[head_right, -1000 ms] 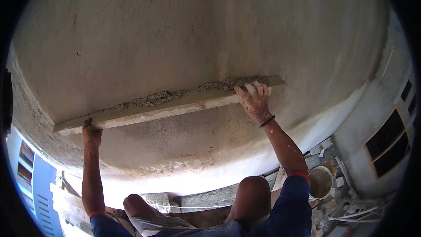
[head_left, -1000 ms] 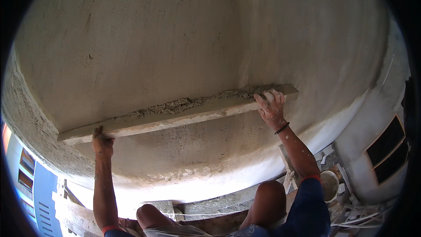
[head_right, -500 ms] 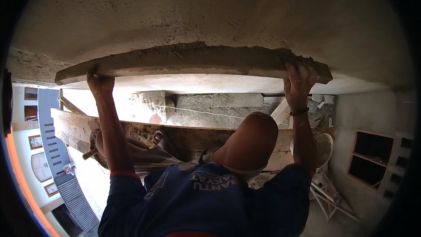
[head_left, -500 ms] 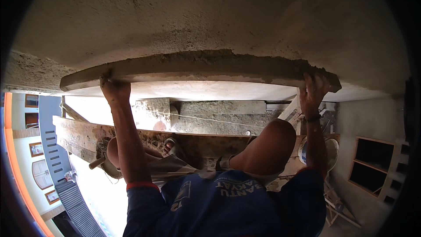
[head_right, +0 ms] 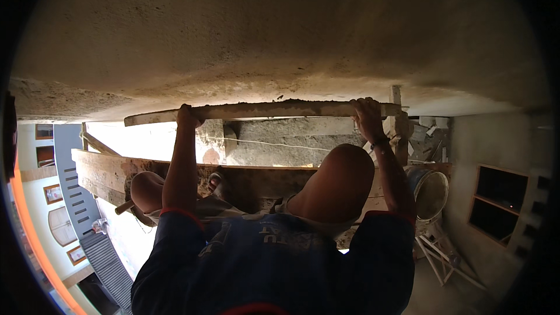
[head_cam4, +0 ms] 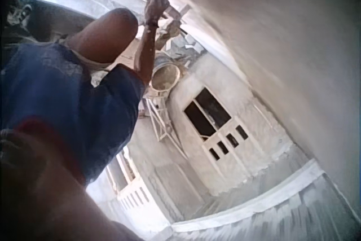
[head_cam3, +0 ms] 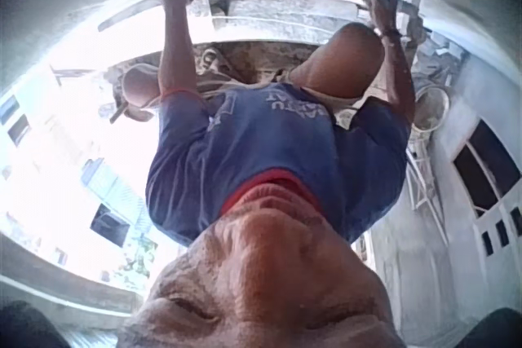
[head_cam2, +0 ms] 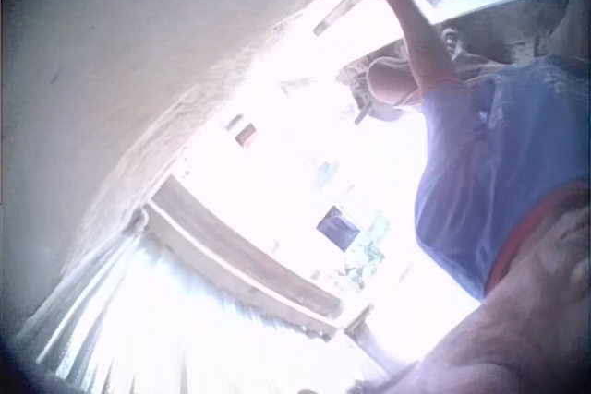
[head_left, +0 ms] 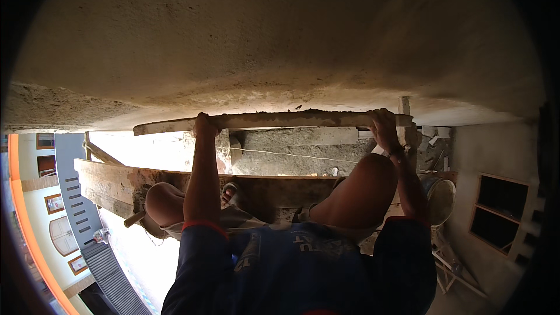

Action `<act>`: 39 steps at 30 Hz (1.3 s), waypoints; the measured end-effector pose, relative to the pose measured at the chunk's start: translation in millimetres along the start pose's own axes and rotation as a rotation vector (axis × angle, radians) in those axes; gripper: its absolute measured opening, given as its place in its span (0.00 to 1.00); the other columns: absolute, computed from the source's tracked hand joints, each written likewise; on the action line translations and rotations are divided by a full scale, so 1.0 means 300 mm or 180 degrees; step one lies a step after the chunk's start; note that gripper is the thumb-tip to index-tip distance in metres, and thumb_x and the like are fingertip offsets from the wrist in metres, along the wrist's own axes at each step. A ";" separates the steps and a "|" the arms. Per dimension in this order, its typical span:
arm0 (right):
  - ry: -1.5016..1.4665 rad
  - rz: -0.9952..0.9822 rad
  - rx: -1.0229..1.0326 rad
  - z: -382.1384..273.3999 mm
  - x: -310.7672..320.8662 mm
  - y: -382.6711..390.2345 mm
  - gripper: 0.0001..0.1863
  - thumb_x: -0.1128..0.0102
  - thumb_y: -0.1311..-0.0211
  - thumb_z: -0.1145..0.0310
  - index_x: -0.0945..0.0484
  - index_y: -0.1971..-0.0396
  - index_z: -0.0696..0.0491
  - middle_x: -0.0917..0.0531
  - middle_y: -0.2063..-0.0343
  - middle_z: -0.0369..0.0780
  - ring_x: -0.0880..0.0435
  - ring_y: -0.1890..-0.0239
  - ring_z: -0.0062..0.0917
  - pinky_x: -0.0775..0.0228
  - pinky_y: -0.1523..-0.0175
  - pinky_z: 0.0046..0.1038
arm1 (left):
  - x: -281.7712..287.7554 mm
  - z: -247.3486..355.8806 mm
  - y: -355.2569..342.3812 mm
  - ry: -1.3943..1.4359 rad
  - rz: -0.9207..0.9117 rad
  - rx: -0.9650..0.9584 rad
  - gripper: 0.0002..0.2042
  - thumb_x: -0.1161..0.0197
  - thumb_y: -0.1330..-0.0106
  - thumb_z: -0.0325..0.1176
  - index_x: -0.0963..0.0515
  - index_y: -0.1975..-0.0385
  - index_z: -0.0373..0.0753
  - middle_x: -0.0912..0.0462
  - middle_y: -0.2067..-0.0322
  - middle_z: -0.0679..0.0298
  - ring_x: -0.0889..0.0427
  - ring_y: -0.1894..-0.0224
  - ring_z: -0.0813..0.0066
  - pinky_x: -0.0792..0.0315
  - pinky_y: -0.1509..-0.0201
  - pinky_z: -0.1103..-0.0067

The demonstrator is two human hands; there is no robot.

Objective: The person applies plaster to a wall using a trowel and then levels the surface with a long wooden straight edge.

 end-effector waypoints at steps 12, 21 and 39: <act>0.0958 0.1342 -0.0326 -0.042 0.445 -0.077 0.23 0.40 0.49 0.73 0.26 0.49 0.47 0.31 0.47 0.43 0.36 0.43 0.41 0.48 0.38 0.46 | -0.109 0.264 0.493 0.1065 -0.1246 -0.1392 0.08 0.49 0.37 0.27 0.28 0.61 0.33 0.24 0.63 0.59 0.24 0.64 0.73 0.25 0.60 0.78; 0.1242 0.2387 -0.0122 -0.120 0.811 -0.211 0.25 0.45 0.55 0.76 0.26 0.52 0.48 0.32 0.47 0.43 0.38 0.42 0.46 0.50 0.37 0.53 | -0.352 0.488 0.994 0.1045 -0.2010 -0.2700 0.13 0.52 0.32 0.36 0.29 0.54 0.37 0.27 0.51 0.58 0.29 0.45 0.60 0.32 0.43 0.61; 0.1855 0.3154 0.0191 -0.305 1.304 -0.615 0.22 0.51 0.47 0.68 0.30 0.50 0.54 0.29 0.54 0.45 0.33 0.49 0.44 0.47 0.44 0.52 | -0.566 1.039 1.459 0.0601 -0.1771 -0.4420 0.21 0.44 0.37 0.48 0.29 0.52 0.38 0.25 0.56 0.61 0.23 0.72 0.78 0.32 0.83 0.83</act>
Point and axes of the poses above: each hand's wrist, its own y-axis away from the middle knuckle, its own x-axis out of the back of the hand, z = x × y, the point moved 2 cm from there along -y, towards the middle knuckle
